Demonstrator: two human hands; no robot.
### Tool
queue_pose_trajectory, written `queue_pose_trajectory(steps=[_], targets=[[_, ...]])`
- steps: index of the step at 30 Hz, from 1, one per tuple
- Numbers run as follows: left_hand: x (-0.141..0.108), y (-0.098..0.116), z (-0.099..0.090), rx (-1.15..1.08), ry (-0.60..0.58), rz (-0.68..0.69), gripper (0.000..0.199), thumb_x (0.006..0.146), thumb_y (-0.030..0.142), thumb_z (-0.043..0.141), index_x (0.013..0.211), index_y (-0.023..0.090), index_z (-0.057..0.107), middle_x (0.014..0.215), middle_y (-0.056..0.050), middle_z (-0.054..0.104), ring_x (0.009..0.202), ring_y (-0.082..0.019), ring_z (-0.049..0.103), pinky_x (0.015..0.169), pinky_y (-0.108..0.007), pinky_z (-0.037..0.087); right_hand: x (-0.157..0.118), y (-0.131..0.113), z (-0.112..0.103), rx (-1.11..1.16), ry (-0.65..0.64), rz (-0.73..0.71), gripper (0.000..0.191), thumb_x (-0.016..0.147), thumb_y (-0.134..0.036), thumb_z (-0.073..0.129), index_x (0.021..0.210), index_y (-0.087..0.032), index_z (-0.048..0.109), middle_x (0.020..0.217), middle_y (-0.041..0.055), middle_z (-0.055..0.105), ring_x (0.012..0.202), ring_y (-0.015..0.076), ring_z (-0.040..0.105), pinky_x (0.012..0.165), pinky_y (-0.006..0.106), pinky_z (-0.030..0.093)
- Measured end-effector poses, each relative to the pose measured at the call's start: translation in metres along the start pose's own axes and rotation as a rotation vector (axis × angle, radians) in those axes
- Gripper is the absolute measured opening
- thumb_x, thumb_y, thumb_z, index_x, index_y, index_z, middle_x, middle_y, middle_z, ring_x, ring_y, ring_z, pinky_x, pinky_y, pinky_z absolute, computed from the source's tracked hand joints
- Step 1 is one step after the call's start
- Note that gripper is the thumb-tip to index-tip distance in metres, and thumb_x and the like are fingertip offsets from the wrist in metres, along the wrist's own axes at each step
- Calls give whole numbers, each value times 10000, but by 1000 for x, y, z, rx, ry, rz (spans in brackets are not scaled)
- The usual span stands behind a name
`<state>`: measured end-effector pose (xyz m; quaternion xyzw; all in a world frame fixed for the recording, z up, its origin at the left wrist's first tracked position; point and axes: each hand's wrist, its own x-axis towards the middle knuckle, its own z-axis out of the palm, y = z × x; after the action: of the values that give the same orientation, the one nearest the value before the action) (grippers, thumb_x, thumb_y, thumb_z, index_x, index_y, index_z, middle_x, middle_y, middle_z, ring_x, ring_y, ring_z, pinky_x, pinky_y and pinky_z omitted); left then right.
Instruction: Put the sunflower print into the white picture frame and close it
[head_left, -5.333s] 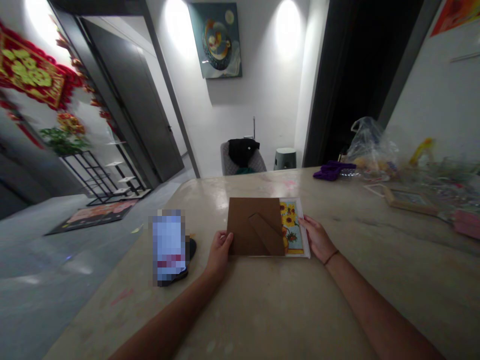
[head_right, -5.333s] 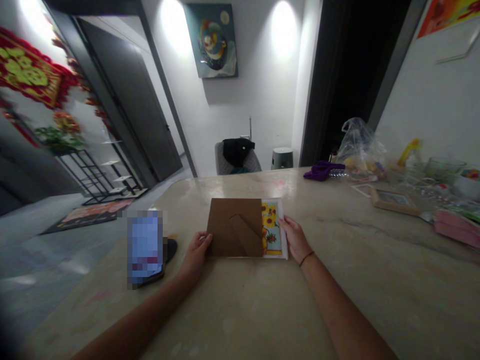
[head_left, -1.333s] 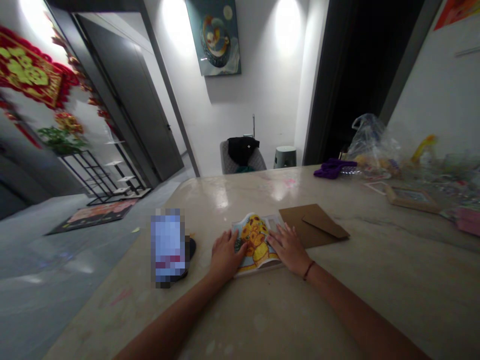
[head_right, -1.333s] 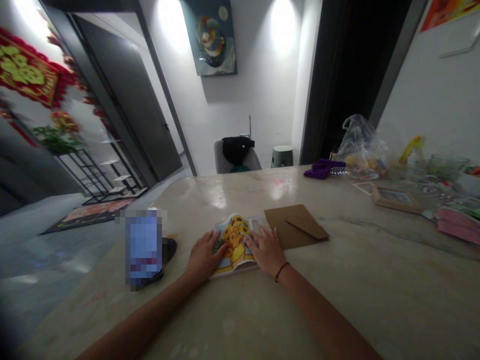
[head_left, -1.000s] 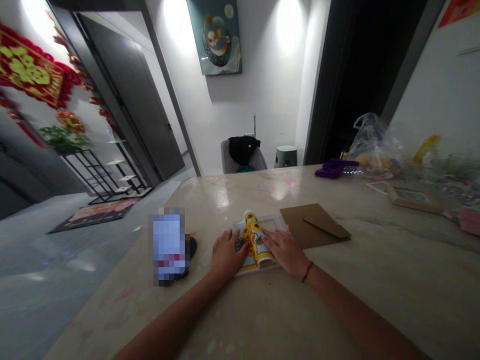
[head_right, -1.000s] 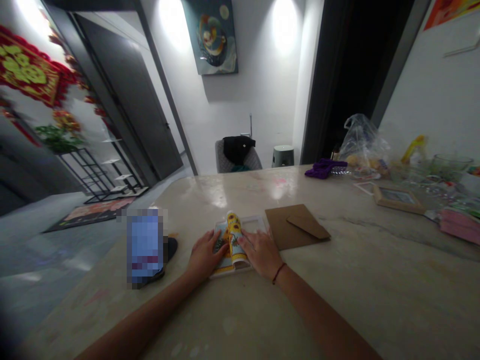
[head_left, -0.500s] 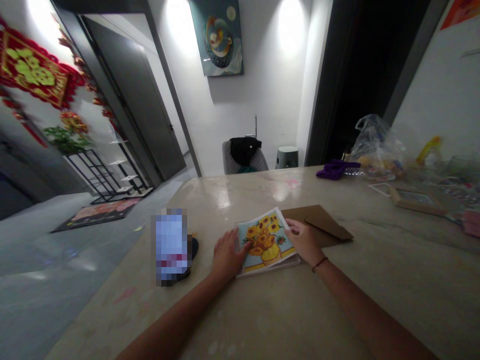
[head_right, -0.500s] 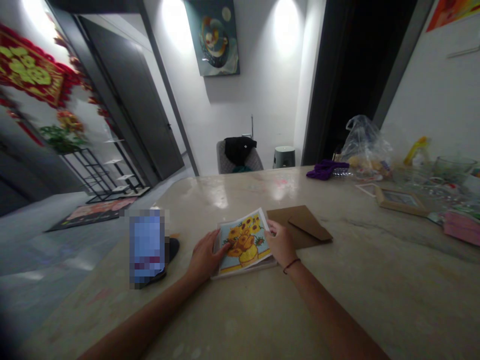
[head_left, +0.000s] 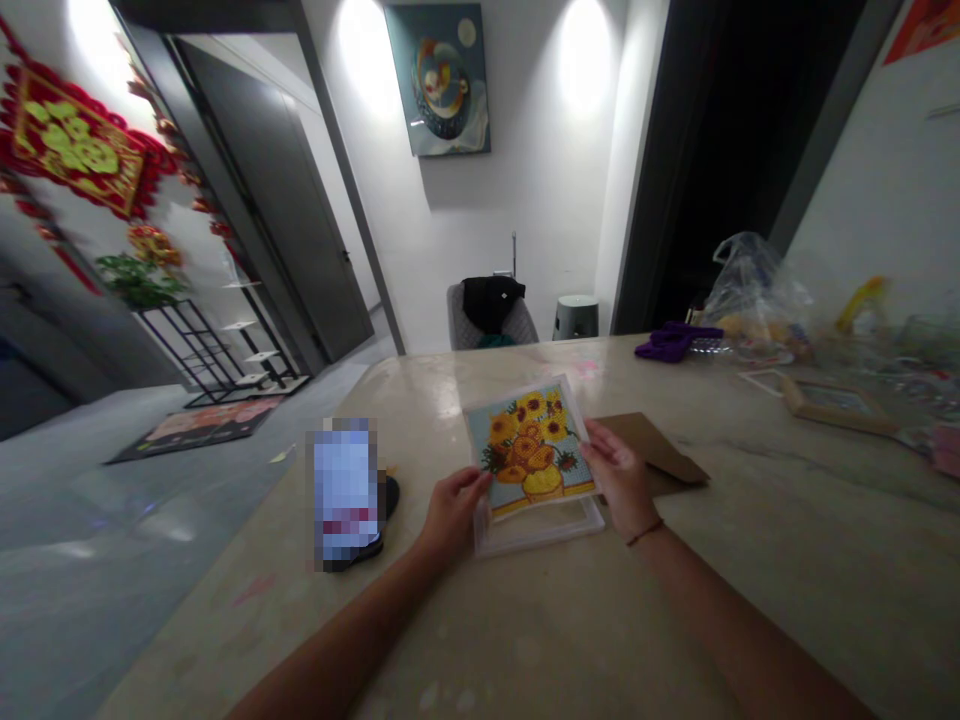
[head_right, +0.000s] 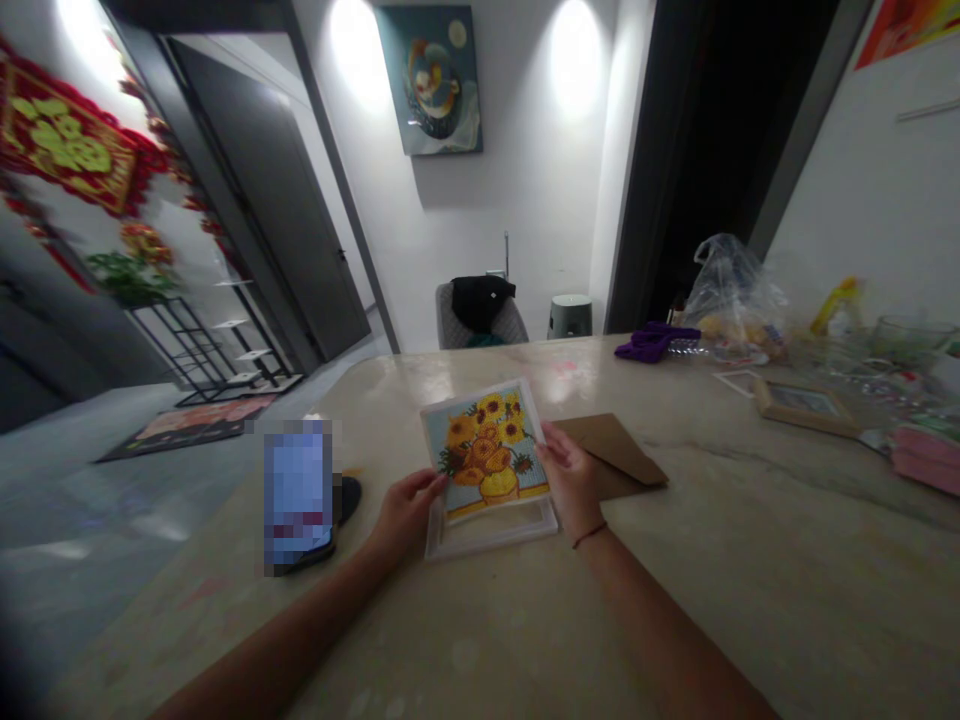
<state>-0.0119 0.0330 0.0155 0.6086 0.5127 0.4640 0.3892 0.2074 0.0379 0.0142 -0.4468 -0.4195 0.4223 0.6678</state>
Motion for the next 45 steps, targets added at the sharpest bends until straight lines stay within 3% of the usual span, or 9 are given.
queue_pose_trajectory(steps=[3,7,13,18,21,25,35,40,45], targets=[[-4,6,1,106,113,15,302,733,420,531,773,157,672,795,-35,705,785,-200,633,717,-291,491,-4,3,-1,-280,-17,-142,517,768,-354,521,1242,-156,461,1087,125,627,908,220,625,795,380,506],[-4,11,0,127,148,35,322,736,437,516,765,156,671,775,-36,703,754,-194,633,679,-272,488,-14,-3,1,-819,-5,-593,451,829,-264,433,1268,-160,441,1277,127,494,1153,248,471,962,437,378],[-3,8,-1,12,138,40,311,726,429,546,807,154,666,748,-32,695,749,-195,636,664,-271,492,-34,-3,19,-1378,-452,-1042,364,859,-130,373,1171,-199,546,1121,85,611,997,198,542,880,364,404],[-11,10,5,10,95,61,319,722,455,566,800,155,640,713,-31,686,737,-196,637,670,-282,498,-34,-6,21,-1445,-262,-1230,267,862,-130,414,1043,-154,609,940,84,668,813,178,580,714,324,445],[-13,12,7,137,95,158,279,729,437,567,774,172,645,743,-24,692,751,-187,634,864,-360,445,-30,-10,12,-1376,-156,-1285,231,850,-124,446,987,-154,630,927,72,680,863,185,591,735,309,450],[-12,10,4,265,99,255,263,755,420,534,790,187,650,789,-19,695,810,-189,630,1043,-431,257,-26,-14,2,-1205,-101,-1192,251,842,-100,443,991,-171,633,950,62,685,877,164,610,763,288,471],[-11,10,2,272,43,150,346,769,427,498,1032,236,615,1144,-41,617,1174,-236,458,1024,-446,274,-33,-16,19,-443,-89,-610,150,796,-199,522,857,-193,659,873,54,706,812,158,655,755,278,517],[-1,4,4,81,84,-14,397,751,497,487,872,143,620,886,-97,681,891,-244,612,816,-381,445,-39,-3,35,-149,-64,-82,259,678,-405,637,681,-145,638,666,74,696,604,196,652,590,300,525],[0,5,-1,73,225,49,322,740,480,503,724,168,580,744,-38,654,772,-193,605,729,-301,447,-34,-5,32,-112,-105,46,351,576,-455,692,698,-129,643,668,77,691,616,205,646,592,311,515]])
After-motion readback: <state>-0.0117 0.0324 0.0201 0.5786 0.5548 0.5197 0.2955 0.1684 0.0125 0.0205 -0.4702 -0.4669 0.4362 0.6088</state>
